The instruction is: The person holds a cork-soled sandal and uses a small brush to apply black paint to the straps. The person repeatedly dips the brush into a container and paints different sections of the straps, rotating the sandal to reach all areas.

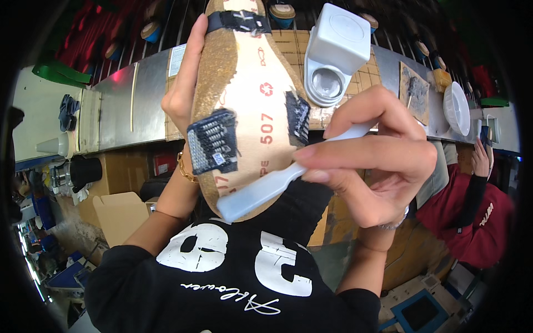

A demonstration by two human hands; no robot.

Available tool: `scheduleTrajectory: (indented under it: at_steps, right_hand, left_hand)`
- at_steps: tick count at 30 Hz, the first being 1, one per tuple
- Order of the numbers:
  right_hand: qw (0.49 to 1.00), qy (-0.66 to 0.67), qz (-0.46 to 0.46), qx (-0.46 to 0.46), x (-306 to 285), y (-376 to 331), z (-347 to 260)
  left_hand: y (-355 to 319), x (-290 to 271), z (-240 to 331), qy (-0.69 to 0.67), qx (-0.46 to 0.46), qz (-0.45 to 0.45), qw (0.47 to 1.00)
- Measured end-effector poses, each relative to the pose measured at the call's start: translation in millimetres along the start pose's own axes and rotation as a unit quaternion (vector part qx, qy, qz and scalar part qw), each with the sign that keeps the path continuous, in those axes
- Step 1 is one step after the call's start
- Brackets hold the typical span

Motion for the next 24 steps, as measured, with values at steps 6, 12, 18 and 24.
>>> scheduleTrajectory:
  at_steps: [6,12,18,24]
  right_hand:
    - [0.958,-0.202,0.196,0.060,27.3,-30.1,-20.9]
    - [0.943,-0.300,0.141,-0.041,31.8,-29.4,-40.5]
    - [0.961,-0.171,0.208,0.060,27.9,-18.7,-22.9]
    - [0.973,-0.164,0.159,0.011,31.8,-17.5,-28.3]
  left_hand:
    - [4.6,-2.2,-15.6,0.051,0.021,0.086,0.995]
    - [3.2,-1.3,-18.1,0.054,0.025,0.088,0.994]
    - [2.0,-1.9,-16.8,0.022,-0.022,0.046,0.998]
    - [1.5,-2.1,-27.4,-0.017,-0.084,0.014,0.996]
Point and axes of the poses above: each hand's wrist, its own y-axis towards the middle knuckle, its own x-axis out of the palm, z = x × y, the point moved 3 cm from there along y, towards the middle knuckle, and after that the axes turned 9 degrees about -y, right-handed, at the moved point
